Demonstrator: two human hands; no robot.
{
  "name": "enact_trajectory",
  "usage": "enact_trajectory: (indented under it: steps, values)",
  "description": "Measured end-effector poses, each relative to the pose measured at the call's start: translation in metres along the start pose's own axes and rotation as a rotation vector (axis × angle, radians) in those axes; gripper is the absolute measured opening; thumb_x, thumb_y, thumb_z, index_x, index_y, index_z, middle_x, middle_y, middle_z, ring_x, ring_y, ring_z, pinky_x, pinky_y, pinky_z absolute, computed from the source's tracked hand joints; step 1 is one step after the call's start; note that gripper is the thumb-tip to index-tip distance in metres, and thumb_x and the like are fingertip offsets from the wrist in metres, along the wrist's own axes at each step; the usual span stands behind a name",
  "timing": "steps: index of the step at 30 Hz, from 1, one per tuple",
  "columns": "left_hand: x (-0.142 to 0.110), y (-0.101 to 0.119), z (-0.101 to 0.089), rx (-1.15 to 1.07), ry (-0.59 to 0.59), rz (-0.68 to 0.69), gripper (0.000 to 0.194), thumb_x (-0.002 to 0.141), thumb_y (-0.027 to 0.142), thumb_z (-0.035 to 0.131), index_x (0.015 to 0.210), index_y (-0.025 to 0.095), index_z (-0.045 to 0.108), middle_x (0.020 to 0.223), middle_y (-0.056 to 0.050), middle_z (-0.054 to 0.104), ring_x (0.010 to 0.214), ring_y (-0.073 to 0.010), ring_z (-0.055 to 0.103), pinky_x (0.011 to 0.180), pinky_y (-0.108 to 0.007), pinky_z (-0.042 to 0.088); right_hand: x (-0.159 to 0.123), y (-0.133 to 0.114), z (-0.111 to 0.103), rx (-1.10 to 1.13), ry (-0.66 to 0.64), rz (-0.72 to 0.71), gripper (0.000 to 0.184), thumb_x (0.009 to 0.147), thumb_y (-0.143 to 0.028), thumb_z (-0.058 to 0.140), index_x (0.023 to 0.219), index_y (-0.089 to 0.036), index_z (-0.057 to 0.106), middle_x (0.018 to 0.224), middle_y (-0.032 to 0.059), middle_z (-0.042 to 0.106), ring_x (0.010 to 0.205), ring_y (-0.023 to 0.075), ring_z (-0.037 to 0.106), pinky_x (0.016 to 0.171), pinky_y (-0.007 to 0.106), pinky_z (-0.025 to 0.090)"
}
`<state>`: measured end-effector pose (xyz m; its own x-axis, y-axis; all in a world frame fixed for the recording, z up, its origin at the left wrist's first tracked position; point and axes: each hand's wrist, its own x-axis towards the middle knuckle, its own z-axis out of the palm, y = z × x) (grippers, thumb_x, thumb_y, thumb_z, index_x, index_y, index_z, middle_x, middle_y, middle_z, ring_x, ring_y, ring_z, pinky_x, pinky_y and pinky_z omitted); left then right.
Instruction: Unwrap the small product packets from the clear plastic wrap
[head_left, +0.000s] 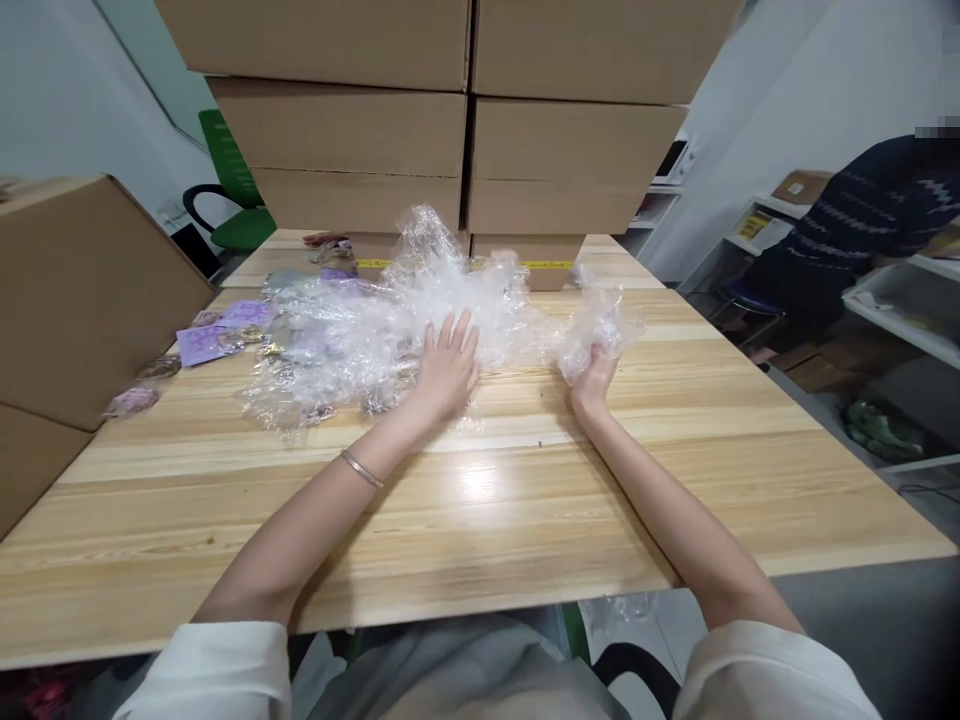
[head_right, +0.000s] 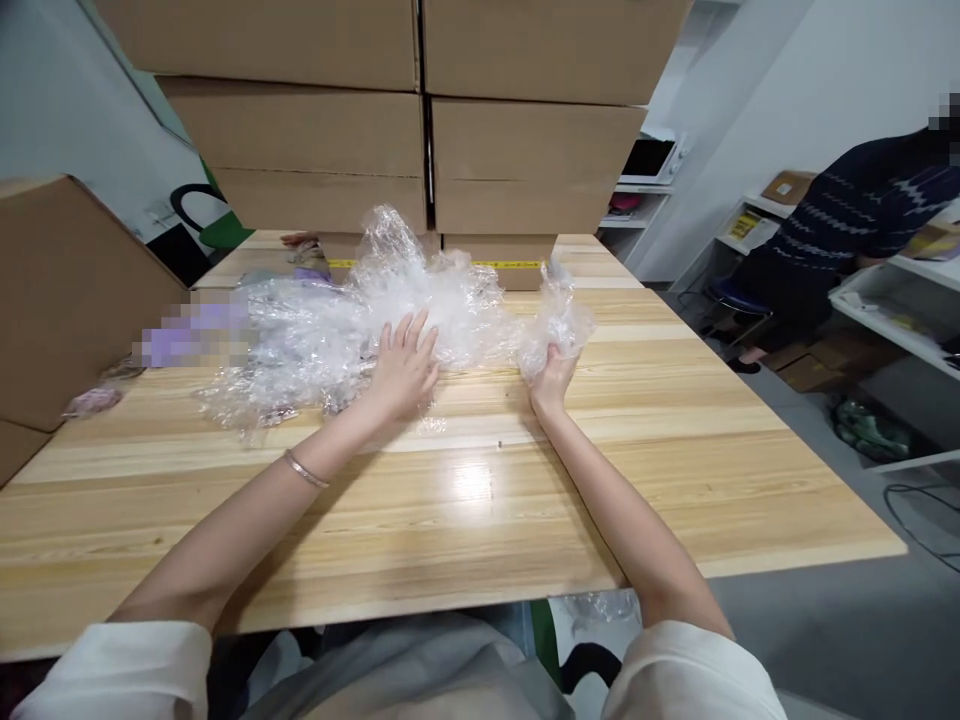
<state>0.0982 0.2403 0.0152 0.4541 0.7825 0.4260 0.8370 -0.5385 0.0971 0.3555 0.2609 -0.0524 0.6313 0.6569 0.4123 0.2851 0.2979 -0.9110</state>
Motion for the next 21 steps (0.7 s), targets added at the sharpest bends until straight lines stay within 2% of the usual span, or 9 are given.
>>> enact_trajectory:
  steps: [4, 6, 8, 10, 13, 15, 18, 19, 21]
  values:
    - [-0.03, 0.013, -0.028, -0.26, 0.227, -0.021, 0.03, 0.089, 0.025, 0.056, 0.117, 0.014, 0.06, 0.142, -0.02, 0.048, 0.136, -0.0342, 0.041, 0.114, -0.053, 0.028, -0.037, -0.039, -0.029, -0.058, -0.008, -0.085, 0.07, 0.089, -0.044, 0.035, 0.152, -0.017, 0.02, 0.149, 0.0166, 0.039, 0.14, 0.0237, 0.041, 0.116, 0.05, 0.031]
    - [-0.045, 0.024, -0.034, -0.509, 0.244, -0.014, 0.036, 0.088, 0.032, 0.06, 0.12, 0.016, 0.056, 0.133, -0.018, 0.051, 0.127, -0.0308, 0.049, 0.107, -0.047, 0.04, -0.063, -0.059, -0.037, -0.097, -0.095, -0.137, 0.072, 0.09, -0.044, 0.039, 0.153, -0.02, 0.015, 0.151, 0.0164, 0.036, 0.142, 0.0256, 0.038, 0.116, 0.052, 0.031]
    - [-0.058, 0.036, -0.035, -0.795, 0.157, -0.026, 0.058, 0.084, 0.044, 0.068, 0.132, 0.018, 0.048, 0.136, -0.018, 0.049, 0.122, -0.0284, 0.054, 0.099, -0.041, 0.047, -0.088, -0.076, -0.038, -0.065, -0.262, -0.181, 0.077, 0.088, -0.046, 0.05, 0.153, -0.023, 0.015, 0.153, 0.0156, 0.032, 0.145, 0.0274, 0.033, 0.118, 0.052, 0.028]
    - [-0.067, 0.044, -0.03, -1.017, 0.044, -0.084, 0.08, 0.077, 0.053, 0.075, 0.141, 0.02, 0.039, 0.142, -0.018, 0.047, 0.123, -0.0295, 0.055, 0.099, -0.041, 0.048, -0.109, -0.087, -0.034, 0.032, -0.551, -0.178, 0.084, 0.08, -0.047, 0.064, 0.149, -0.023, 0.023, 0.151, 0.0157, 0.034, 0.144, 0.0304, 0.032, 0.12, 0.05, 0.025]
    - [-0.078, 0.042, -0.021, -1.178, -0.027, -0.213, 0.082, 0.074, 0.056, 0.076, 0.139, 0.019, 0.044, 0.137, -0.016, 0.056, 0.127, -0.0323, 0.054, 0.106, -0.044, 0.043, -0.122, -0.093, -0.022, 0.154, -0.954, -0.083, 0.091, 0.065, -0.046, 0.08, 0.141, -0.024, 0.036, 0.143, 0.0146, 0.046, 0.135, 0.0324, 0.044, 0.115, 0.046, 0.034]
    - [-0.085, 0.032, -0.02, -1.253, -0.067, -0.29, 0.077, 0.074, 0.056, 0.075, 0.137, 0.018, 0.05, 0.134, -0.014, 0.061, 0.125, -0.033, 0.056, 0.106, -0.045, 0.043, -0.121, -0.092, -0.016, 0.199, -1.037, 0.001, 0.095, 0.062, -0.053, 0.081, 0.14, -0.024, 0.036, 0.139, 0.0139, 0.051, 0.121, 0.0295, 0.056, 0.103, 0.043, 0.046]
    - [-0.099, 0.018, -0.027, -1.369, -0.186, -0.319, 0.069, 0.076, 0.055, 0.074, 0.133, 0.021, 0.058, 0.131, -0.012, 0.066, 0.124, -0.0335, 0.058, 0.105, -0.047, 0.045, -0.114, -0.09, -0.012, 0.257, -1.041, 0.163, 0.09, 0.072, -0.064, 0.067, 0.145, -0.027, 0.028, 0.135, 0.0144, 0.055, 0.1, 0.0232, 0.066, 0.081, 0.038, 0.055]
    - [-0.103, 0.015, -0.03, -1.401, -0.224, -0.318, 0.064, 0.076, 0.055, 0.074, 0.13, 0.022, 0.062, 0.13, -0.011, 0.067, 0.124, -0.0333, 0.059, 0.106, -0.047, 0.044, -0.113, -0.09, -0.013, 0.263, -1.046, 0.215, 0.084, 0.075, -0.062, 0.065, 0.144, -0.027, 0.031, 0.13, 0.0138, 0.059, 0.094, 0.0221, 0.067, 0.076, 0.036, 0.056]
    - [-0.109, 0.01, -0.035, -1.458, -0.251, -0.352, 0.055, 0.077, 0.054, 0.075, 0.121, 0.022, 0.069, 0.124, -0.011, 0.07, 0.123, -0.0328, 0.06, 0.107, -0.048, 0.044, -0.11, -0.091, -0.018, 0.259, -1.076, 0.304, 0.069, 0.074, -0.053, 0.072, 0.132, -0.023, 0.049, 0.11, 0.0109, 0.069, 0.083, 0.0215, 0.068, 0.069, 0.035, 0.055]
